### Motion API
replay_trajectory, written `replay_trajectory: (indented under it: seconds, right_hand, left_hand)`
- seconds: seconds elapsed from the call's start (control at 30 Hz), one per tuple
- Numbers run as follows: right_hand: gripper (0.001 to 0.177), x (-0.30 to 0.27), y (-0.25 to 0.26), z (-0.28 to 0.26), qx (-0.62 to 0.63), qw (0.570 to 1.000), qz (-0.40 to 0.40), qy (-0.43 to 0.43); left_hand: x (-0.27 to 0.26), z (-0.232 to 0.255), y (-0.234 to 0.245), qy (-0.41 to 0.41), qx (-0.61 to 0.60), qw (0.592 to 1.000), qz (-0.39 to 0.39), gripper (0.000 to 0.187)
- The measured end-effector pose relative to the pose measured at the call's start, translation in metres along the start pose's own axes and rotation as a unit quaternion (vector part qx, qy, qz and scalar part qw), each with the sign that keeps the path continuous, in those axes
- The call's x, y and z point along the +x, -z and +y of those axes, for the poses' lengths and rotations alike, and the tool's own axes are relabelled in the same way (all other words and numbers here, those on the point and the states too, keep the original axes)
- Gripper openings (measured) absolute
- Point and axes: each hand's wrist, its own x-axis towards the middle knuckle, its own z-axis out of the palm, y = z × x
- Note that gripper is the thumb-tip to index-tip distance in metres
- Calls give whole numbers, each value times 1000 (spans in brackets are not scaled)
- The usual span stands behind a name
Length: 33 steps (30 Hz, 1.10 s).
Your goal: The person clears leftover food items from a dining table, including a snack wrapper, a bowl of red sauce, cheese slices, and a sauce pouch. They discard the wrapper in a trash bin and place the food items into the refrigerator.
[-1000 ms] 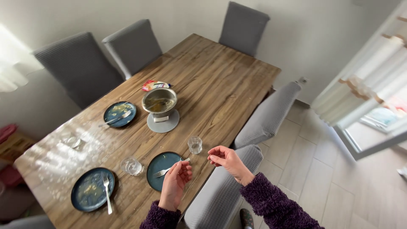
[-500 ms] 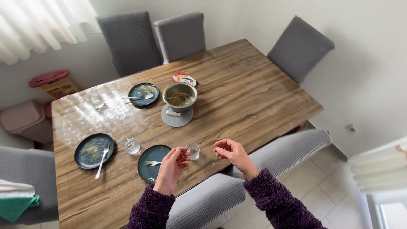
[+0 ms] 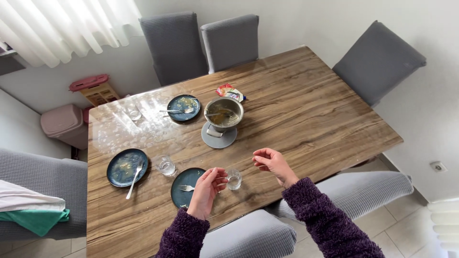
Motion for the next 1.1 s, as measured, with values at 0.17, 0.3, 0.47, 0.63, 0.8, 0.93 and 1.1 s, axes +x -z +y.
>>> replay_trajectory:
  seconds: [0.17, 0.3, 0.47, 0.63, 0.8, 0.93, 1.1]
  right_hand:
    - [14, 54, 16, -10, -16, 1000, -6, -3]
    - [14, 120, 36, -8, -30, 999, -14, -5]
    - [16, 212, 54, -9, -58, 998, -24, -16]
    - [14, 317, 66, 2, -97, 995, -15, -15]
    - [11, 423, 73, 33, -111, 993, 31, 15]
    - [15, 456, 68, 26, -168, 985, 40, 27]
    - [45, 514, 60, 41, -307, 949, 38, 64]
  left_hand:
    - [13, 7, -9, -10, 49, 999, 20, 21]
    - [37, -1, -12, -11, 118, 992, 36, 23]
    - [74, -11, -35, 11, 122, 987, 103, 21]
    - [120, -21, -54, 14, 96, 984, 147, 21]
    - [164, -20, -70, 0, 100, 983, 151, 22]
    - [195, -13, -79, 5, 109, 980, 165, 22]
    - [236, -14, -75, 15, 122, 979, 161, 19]
